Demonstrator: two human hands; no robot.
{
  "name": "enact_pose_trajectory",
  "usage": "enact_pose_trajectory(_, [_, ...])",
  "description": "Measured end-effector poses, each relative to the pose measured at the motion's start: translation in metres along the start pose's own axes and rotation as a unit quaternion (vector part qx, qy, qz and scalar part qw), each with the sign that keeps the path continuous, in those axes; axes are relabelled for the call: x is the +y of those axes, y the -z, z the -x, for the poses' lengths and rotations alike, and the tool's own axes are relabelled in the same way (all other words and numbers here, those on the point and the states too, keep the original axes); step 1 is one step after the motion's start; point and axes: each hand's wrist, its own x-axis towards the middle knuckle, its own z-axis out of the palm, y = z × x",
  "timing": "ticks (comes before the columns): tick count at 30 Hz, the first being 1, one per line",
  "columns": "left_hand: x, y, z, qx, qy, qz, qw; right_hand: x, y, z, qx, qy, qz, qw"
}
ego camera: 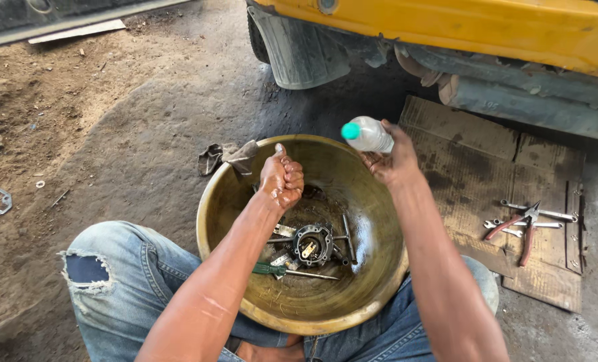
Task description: The person sits on the ground and cleans a circular metal mechanical part using a metal file and a liquid solvent. They repeatedly rub the file against the part's surface and edges, occasionally dipping it into a yellow basin filled with liquid and other small parts.
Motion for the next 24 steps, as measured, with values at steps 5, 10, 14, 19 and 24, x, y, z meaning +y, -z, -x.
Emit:
enact_pose_trajectory(5, [0.013, 0.004, -0.001, 0.078, 0.009, 0.026, 0.997, -0.024, -0.009, -0.07, -0.09, -0.17, -0.047, 0.98])
enact_pose_trajectory(10, [0.02, 0.056, -0.024, 0.01, 0.006, 0.021, 1.0, -0.017, -0.024, -0.114, -0.019, -0.205, -0.127, 0.97])
enact_pose_trajectory(14, [0.026, 0.052, -0.005, 0.143, -0.002, 0.009, 0.99, 0.005, -0.025, -0.141, 0.0, -0.215, -0.134, 0.967])
enact_pose_trajectory(19, [0.029, 0.032, 0.025, 0.152, -0.01, 0.116, 0.982, 0.02, -0.029, -0.152, 0.0, -0.234, -0.117, 0.965])
enact_pose_trajectory(24, [0.029, 0.047, 0.018, 0.143, -0.043, -0.076, 0.986, 0.023, -0.024, -0.144, -0.009, -0.209, -0.091, 0.974])
